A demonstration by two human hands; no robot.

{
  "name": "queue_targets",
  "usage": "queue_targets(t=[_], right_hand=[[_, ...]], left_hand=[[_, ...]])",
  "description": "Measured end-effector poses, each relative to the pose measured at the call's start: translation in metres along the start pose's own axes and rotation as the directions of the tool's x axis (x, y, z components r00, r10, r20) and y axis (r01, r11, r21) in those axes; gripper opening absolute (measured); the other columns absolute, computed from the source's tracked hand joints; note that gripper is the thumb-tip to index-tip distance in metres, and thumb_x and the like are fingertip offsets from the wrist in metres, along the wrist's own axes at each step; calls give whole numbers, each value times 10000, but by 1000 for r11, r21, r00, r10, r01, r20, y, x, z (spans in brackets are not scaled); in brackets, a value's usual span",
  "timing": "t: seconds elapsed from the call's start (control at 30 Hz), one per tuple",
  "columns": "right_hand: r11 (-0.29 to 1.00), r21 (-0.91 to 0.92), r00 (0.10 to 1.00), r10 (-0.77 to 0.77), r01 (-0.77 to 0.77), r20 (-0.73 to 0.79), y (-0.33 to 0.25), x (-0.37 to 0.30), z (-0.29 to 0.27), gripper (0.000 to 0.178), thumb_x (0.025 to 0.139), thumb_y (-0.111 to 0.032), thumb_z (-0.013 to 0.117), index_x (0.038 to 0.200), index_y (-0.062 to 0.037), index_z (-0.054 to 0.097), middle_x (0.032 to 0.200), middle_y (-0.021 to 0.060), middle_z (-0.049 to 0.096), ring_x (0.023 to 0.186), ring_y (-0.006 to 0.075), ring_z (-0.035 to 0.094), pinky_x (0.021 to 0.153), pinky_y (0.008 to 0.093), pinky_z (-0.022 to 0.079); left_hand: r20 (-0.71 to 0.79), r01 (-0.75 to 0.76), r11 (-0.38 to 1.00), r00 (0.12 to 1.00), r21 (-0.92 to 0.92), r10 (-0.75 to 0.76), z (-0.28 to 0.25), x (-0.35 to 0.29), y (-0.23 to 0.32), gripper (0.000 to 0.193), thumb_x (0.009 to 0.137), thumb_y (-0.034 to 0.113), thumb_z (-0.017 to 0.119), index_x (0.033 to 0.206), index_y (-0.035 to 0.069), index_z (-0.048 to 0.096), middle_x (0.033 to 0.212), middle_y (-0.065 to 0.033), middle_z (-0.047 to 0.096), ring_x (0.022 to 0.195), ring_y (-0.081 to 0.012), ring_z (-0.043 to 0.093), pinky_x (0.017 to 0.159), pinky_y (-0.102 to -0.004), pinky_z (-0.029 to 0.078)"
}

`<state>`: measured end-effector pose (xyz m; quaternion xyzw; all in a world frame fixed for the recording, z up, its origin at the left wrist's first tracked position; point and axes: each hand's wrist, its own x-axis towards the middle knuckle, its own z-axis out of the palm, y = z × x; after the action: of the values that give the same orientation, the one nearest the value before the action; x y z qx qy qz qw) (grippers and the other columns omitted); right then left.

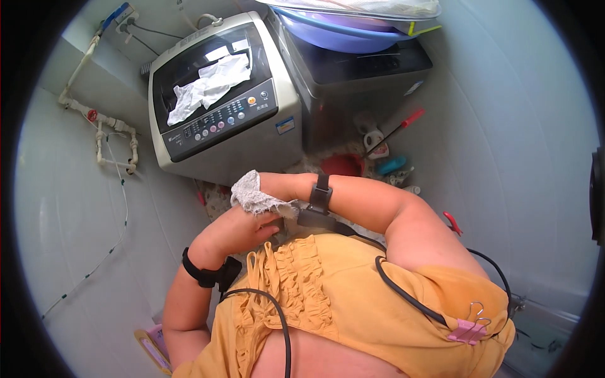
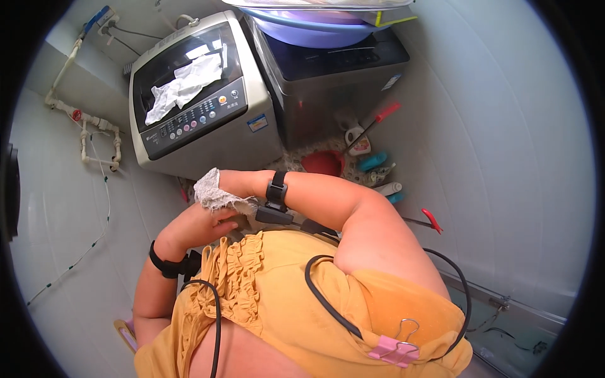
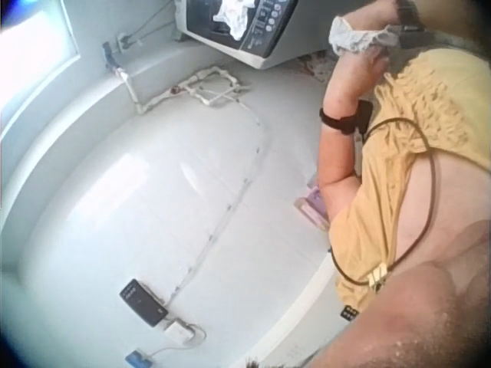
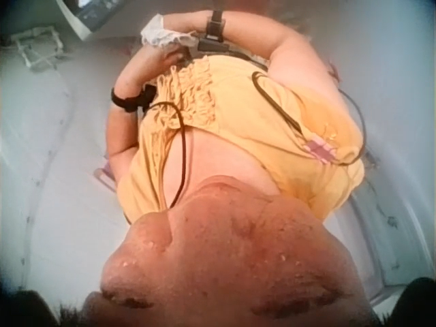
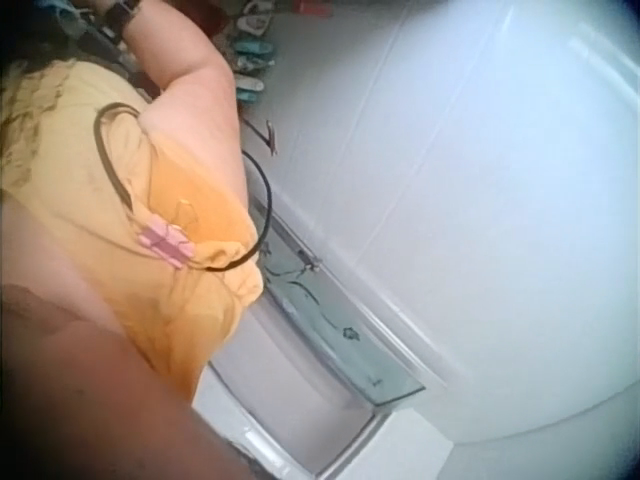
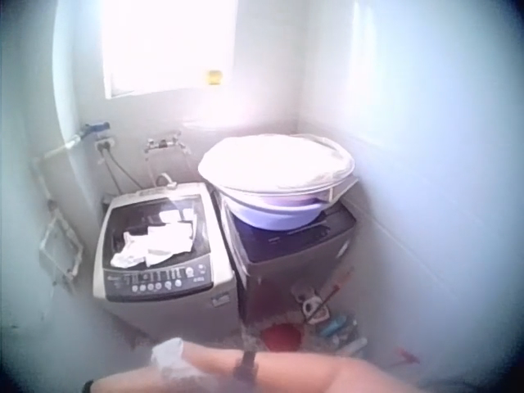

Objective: Clean various surfaces including cabinets, a washing machine, and a wall using a cloth.

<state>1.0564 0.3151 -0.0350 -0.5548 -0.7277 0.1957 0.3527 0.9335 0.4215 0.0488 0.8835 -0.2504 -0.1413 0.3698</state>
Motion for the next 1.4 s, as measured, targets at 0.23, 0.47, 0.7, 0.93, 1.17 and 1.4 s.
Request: queue_targets(t=[0.23,0.47,0.7,0.93,1.17,1.4], right_hand=[[946,123,731,310,-299,-608,59,-36,-47,166,850,-79,612,998,-51,682,1015,116,693,956,291,645,856,355,506],[673,-205,515,298,-710,-804,133,-22,-95,398,841,-295,692,1142,-44,621,1173,189,586,1126,381,520,978,460,414],[568,-22,385,528,-823,-757,212,-12,-119,486,861,-329,659,1257,-62,569,1294,223,520,1235,410,447,1044,459,383],[578,-82,447,526,-812,-723,306,6,-193,327,906,-180,494,1156,-20,631,1205,224,600,1171,345,515,1062,499,331],[522,-333,579,431,-785,-692,285,38,-210,363,920,-207,480,1164,18,626,1235,238,596,1191,377,502,1070,493,327],[387,-360,504,388,-849,-771,365,60,-239,455,894,-325,544,1161,35,623,1244,291,571,1154,435,515,1023,472,393]], left_hand=[[-297,192,978,932,-84,-208,-55,-10,-77,287,855,51,672,1139,13,649,1166,-131,662,1081,-314,625,907,-350,508],[-421,300,938,884,176,-204,-70,28,-158,474,842,75,690,1300,66,569,1403,-165,508,1304,-348,472,1058,-387,417],[-463,485,743,846,461,-265,-122,96,-216,635,850,271,715,1425,164,469,1524,-187,342,1408,-448,284,1107,-623,263],[-388,612,629,791,479,-473,-174,166,-277,563,917,422,618,1432,249,470,1568,-175,285,1429,-456,243,1049,-691,297],[-307,428,872,885,238,-351,-185,140,-332,280,884,217,646,1126,75,648,1190,-156,599,1135,-394,541,902,-437,488],[-636,236,965,764,114,-112,-202,92,-350,335,761,-83,554,1056,46,648,1035,-135,635,1025,-352,583,897,-399,480]])
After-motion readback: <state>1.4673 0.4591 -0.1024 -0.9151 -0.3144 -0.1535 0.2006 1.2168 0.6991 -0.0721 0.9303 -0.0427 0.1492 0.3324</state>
